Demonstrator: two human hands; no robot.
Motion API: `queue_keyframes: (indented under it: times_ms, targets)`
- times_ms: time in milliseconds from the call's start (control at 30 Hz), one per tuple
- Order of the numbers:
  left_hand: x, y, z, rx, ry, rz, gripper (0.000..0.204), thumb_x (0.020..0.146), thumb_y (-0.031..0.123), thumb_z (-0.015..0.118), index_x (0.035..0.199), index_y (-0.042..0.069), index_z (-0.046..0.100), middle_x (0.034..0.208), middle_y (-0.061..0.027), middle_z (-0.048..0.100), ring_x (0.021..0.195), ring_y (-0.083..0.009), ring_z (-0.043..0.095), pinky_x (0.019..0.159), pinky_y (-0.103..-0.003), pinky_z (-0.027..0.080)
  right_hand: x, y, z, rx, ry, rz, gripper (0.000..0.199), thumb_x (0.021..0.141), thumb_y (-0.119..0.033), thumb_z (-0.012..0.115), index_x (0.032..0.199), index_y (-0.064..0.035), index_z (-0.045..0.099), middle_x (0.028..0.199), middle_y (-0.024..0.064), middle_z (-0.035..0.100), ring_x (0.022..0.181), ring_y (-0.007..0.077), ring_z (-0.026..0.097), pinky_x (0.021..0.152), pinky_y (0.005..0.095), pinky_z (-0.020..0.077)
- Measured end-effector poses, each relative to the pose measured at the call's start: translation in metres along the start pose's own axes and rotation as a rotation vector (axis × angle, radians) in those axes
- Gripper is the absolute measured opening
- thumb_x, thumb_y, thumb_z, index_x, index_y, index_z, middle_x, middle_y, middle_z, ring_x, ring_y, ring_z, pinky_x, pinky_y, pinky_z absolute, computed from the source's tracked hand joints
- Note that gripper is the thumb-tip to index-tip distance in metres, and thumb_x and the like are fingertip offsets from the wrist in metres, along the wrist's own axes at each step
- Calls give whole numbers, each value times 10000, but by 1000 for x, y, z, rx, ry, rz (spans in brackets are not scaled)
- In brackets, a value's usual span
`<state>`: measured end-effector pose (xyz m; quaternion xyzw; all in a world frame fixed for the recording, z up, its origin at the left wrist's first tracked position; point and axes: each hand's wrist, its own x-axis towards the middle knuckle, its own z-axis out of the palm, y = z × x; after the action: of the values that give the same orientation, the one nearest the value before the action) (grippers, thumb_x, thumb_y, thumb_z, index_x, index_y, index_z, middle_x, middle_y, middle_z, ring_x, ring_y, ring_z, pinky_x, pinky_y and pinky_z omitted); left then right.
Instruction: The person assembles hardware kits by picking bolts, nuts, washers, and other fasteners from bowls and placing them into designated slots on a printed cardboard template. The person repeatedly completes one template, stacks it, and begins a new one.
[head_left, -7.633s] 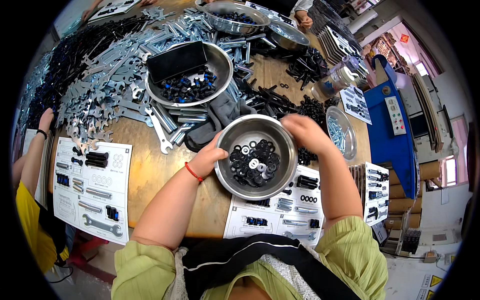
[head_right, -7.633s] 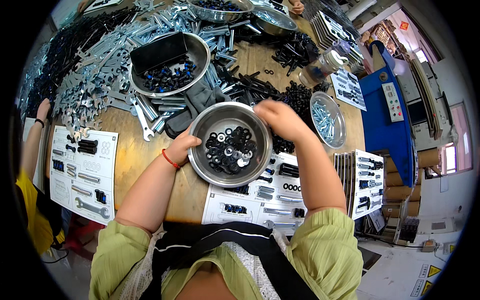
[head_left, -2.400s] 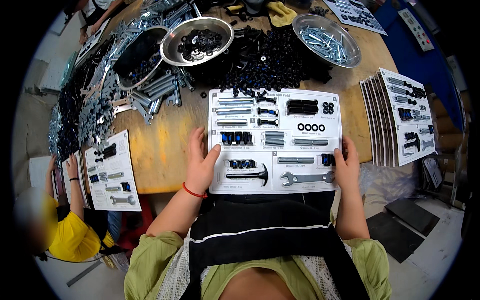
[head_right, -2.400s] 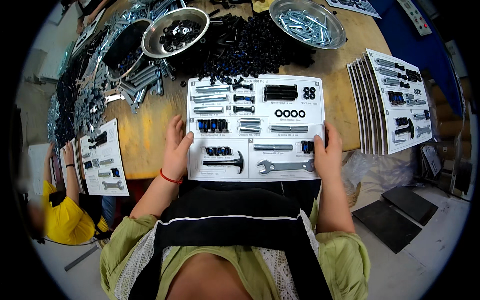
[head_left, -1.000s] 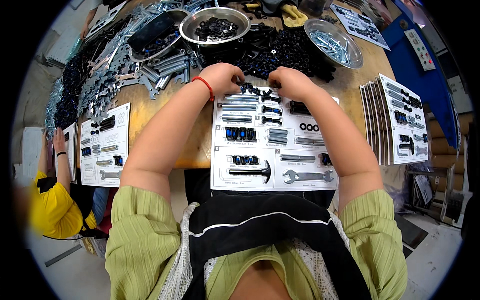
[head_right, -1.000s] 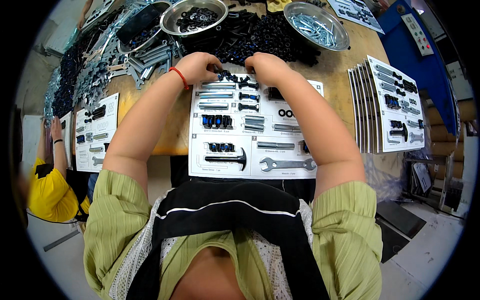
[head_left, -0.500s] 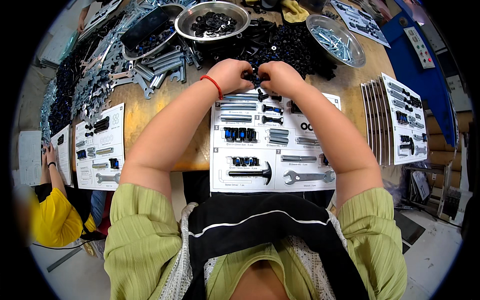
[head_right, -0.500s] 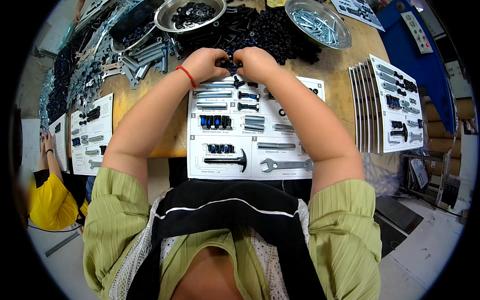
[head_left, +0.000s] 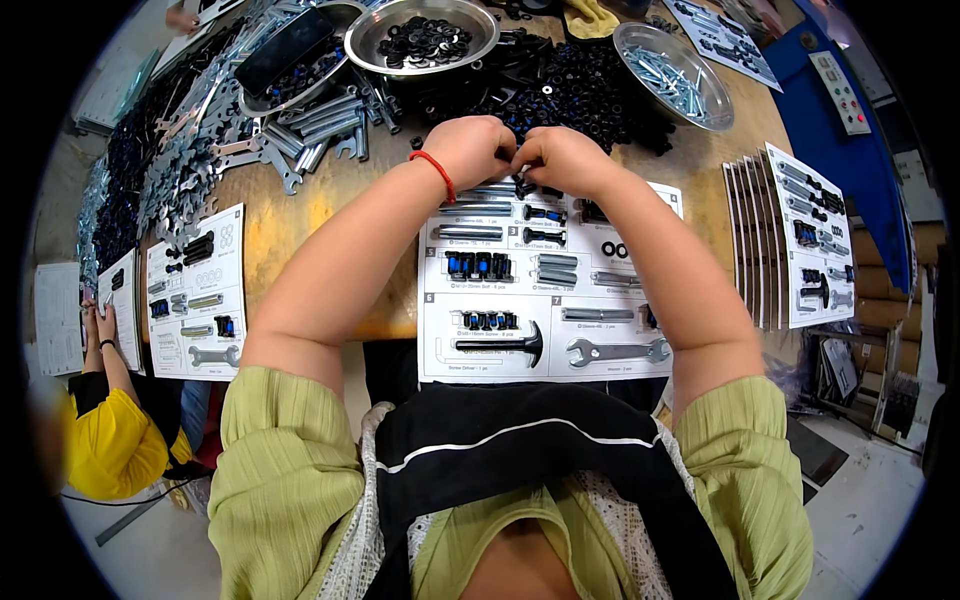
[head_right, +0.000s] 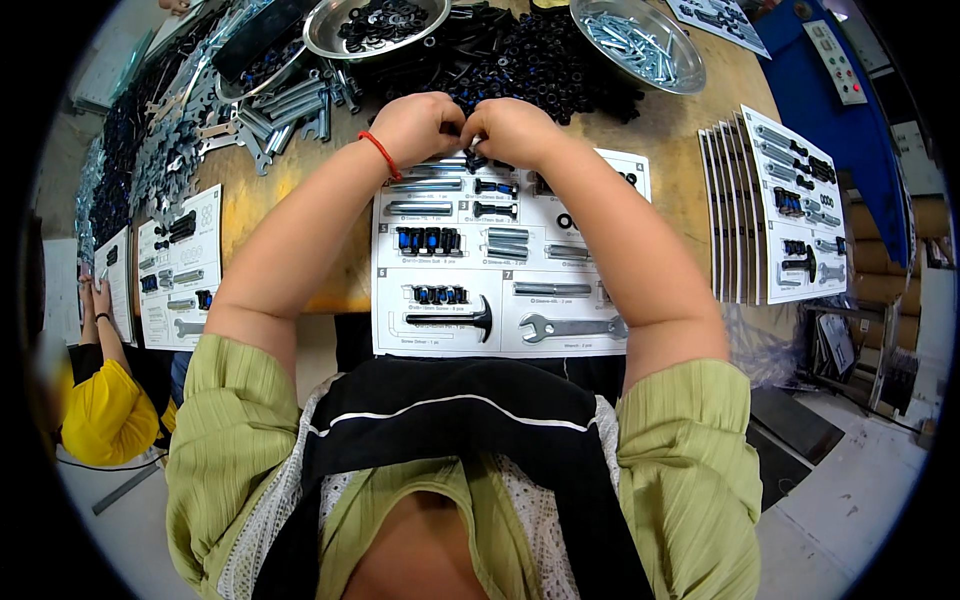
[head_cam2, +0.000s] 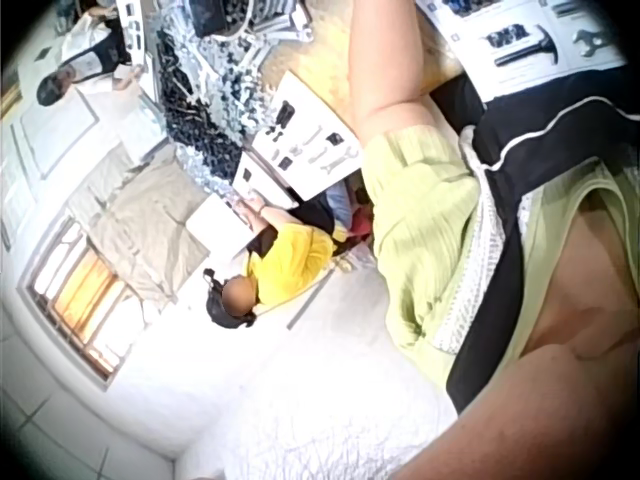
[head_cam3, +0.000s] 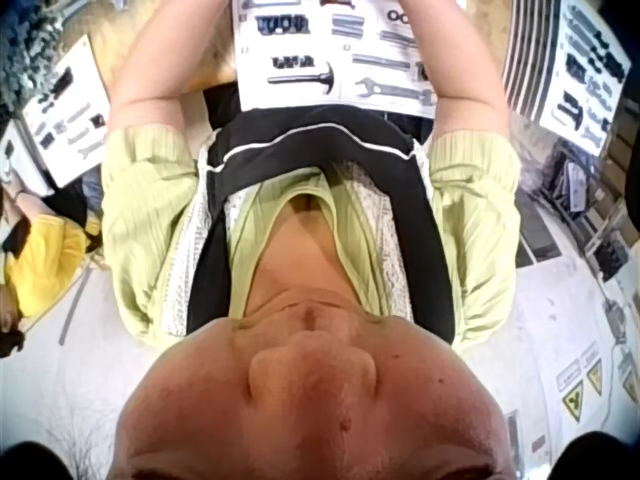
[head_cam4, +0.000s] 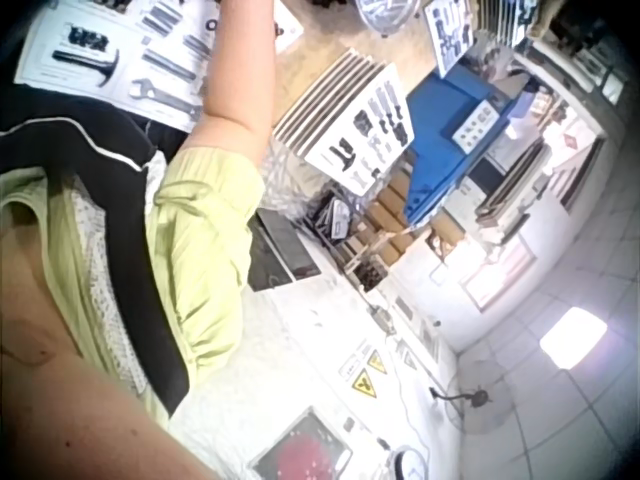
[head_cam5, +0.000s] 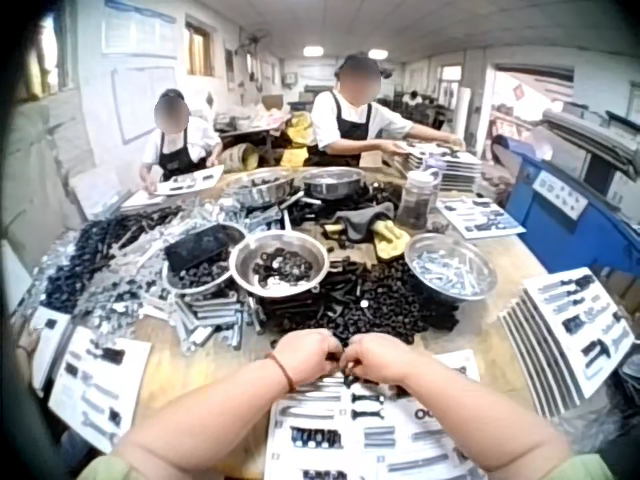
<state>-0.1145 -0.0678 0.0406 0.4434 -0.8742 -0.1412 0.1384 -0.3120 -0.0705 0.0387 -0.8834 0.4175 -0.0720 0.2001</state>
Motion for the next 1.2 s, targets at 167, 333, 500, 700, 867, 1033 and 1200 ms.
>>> queue_keyframes:
  times_ms: [167,333,500,700,867,1033,1200]
  targets:
    - [-3,-6,3,-11,87,-94,143,765,182,736,882,102,724,896,-72,655,819,-241,648,737,-359,526,4,-4,1,-61,-24,-11,215,769,-121,691,957,-189,769,983,50,667,930,255,650,810,378,527]
    - [-16,1,-10,-75,176,-186,151,770,168,735,892,82,720,866,-64,644,763,-215,632,702,-330,519,1,-7,-5,-87,-49,-15,249,760,-102,694,983,-189,763,982,45,670,928,243,653,799,369,529]
    - [-29,-3,-17,-139,233,-286,163,772,195,735,891,84,721,821,-63,646,742,-214,628,685,-332,513,-1,-5,-2,70,-43,-57,247,753,-47,697,967,-157,754,884,46,627,810,215,638,720,345,514]
    - [-40,-10,-20,-191,240,-348,179,793,232,720,875,73,723,850,-80,660,760,-234,651,694,-346,517,4,0,-2,96,-116,-28,200,763,-52,686,948,-108,738,901,67,643,805,223,647,728,343,517]
    - [-43,-1,-20,-257,266,-322,161,777,208,736,850,66,721,815,-85,645,726,-223,636,664,-340,510,2,2,-9,38,-65,61,180,772,-85,675,946,-100,717,908,78,685,856,256,659,760,372,527]
    - [-34,27,-11,-152,185,-148,152,765,243,736,835,108,743,818,-71,624,770,-248,633,696,-362,517,-12,6,-12,-26,221,194,190,795,-157,677,978,-130,720,955,77,705,929,268,669,796,396,535]
    - [-18,59,5,106,-11,-211,208,772,296,717,888,129,763,945,-71,642,911,-262,649,787,-382,527,-43,-17,-13,20,40,274,193,795,-189,680,974,-135,726,951,99,702,924,280,667,790,395,533]
